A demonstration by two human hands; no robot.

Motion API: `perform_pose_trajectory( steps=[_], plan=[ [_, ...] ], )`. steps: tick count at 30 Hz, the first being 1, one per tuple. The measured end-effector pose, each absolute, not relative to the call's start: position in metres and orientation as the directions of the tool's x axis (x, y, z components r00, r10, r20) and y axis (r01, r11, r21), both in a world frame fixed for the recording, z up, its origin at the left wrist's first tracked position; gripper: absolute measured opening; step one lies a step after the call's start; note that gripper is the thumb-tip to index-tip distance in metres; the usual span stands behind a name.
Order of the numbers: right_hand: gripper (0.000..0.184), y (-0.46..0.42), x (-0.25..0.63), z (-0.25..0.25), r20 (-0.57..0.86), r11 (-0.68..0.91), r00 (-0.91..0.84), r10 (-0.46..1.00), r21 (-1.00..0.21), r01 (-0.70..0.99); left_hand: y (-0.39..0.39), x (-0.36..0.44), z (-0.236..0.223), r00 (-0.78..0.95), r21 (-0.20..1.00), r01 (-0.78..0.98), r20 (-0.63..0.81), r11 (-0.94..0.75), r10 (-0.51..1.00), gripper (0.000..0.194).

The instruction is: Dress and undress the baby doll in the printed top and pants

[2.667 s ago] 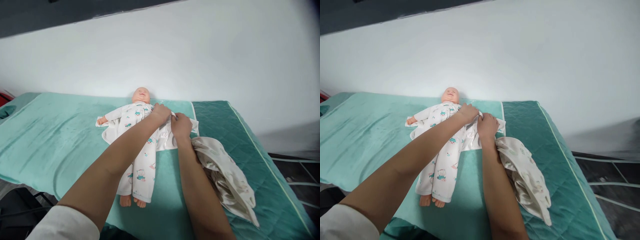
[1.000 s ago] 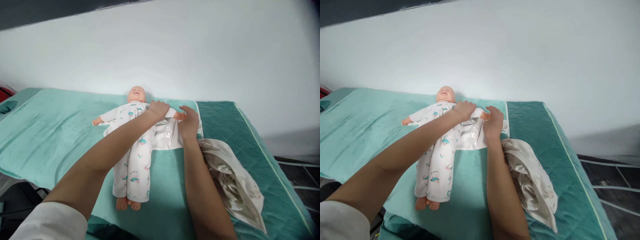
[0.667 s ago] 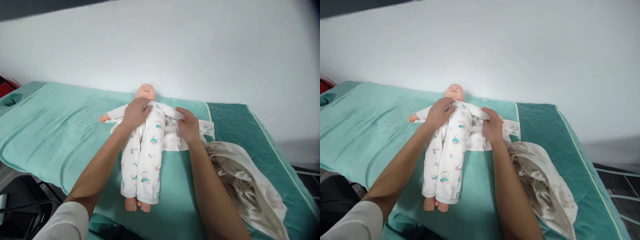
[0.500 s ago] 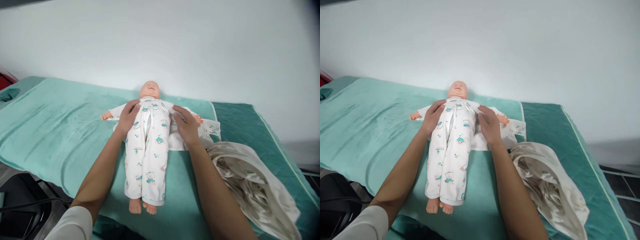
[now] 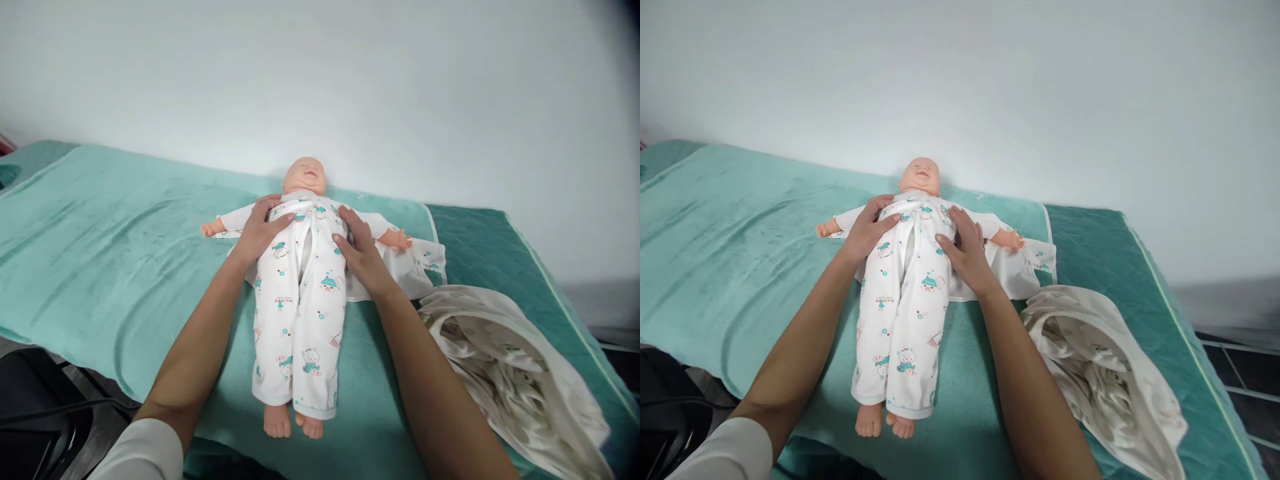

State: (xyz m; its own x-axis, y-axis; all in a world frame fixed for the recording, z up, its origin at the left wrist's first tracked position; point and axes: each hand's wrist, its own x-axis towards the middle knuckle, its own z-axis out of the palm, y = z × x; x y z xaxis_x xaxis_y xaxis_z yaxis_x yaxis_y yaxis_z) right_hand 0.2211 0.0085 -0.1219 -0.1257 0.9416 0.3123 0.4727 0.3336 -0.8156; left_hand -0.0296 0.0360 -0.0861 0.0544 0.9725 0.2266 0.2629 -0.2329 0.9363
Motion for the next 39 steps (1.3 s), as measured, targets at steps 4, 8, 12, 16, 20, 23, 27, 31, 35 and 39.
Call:
perform_pose_trajectory(
  steps=[4, 8, 12, 16, 20, 23, 27, 31, 35, 39],
  plan=[
    [0.085, 0.011, 0.223, -0.123, 0.278, 0.311, -0.139, 0.950, -0.868, 0.388, 0.030, -0.025, -0.084, 0.081, 0.898, 0.278, 0.332, -0.341, 0.940, 0.025],
    [0.087, 0.008, 0.221, -0.118, 0.257, 0.291, -0.148, 0.955, -0.908, 0.300, 0.025, -0.022, -0.084, 0.122, 0.854, 0.291, 0.414, -0.432, 0.902, 0.020],
    [0.086, 0.006, 0.220, -0.114, 0.246, 0.280, -0.158, 0.956, -0.925, 0.257, 0.024, -0.020, -0.083, 0.159, 0.795, 0.345, 0.475, -0.500, 0.865, 0.015],
    [0.087, 0.005, 0.220, -0.111, 0.235, 0.274, -0.165, 0.958, -0.921, 0.277, 0.022, -0.018, -0.079, 0.202, 0.725, 0.405, 0.523, -0.557, 0.828, 0.014],
    [0.087, 0.006, 0.219, -0.107, 0.247, 0.285, -0.170, 0.954, -0.923, 0.258, 0.019, -0.016, -0.076, 0.216, 0.612, 0.515, 0.585, -0.600, 0.782, 0.014],
    [0.082, 0.005, 0.217, -0.106, 0.250, 0.285, -0.158, 0.955, -0.921, 0.266, 0.019, -0.016, -0.077, 0.214, 0.544, 0.588, 0.609, -0.598, 0.764, 0.015],
    [0.078, 0.001, 0.214, -0.105, 0.258, 0.294, -0.149, 0.955, -0.893, 0.339, 0.018, -0.016, -0.080, 0.227, 0.470, 0.641, 0.639, -0.607, 0.734, 0.017],
    [0.079, -0.003, 0.210, -0.102, 0.276, 0.329, -0.188, 0.943, -0.868, 0.372, 0.018, -0.014, -0.082, 0.251, 0.395, 0.668, 0.678, -0.631, 0.690, 0.018],
    [0.083, -0.003, 0.208, -0.102, 0.273, 0.320, -0.174, 0.946, -0.874, 0.367, 0.017, -0.012, -0.083, 0.275, 0.373, 0.666, 0.682, -0.646, 0.678, 0.021],
    [0.077, -0.004, 0.208, -0.099, 0.297, 0.348, -0.184, 0.937, -0.848, 0.400, 0.014, -0.010, -0.081, 0.299, 0.387, 0.635, 0.674, -0.668, 0.675, 0.022]
  ],
)
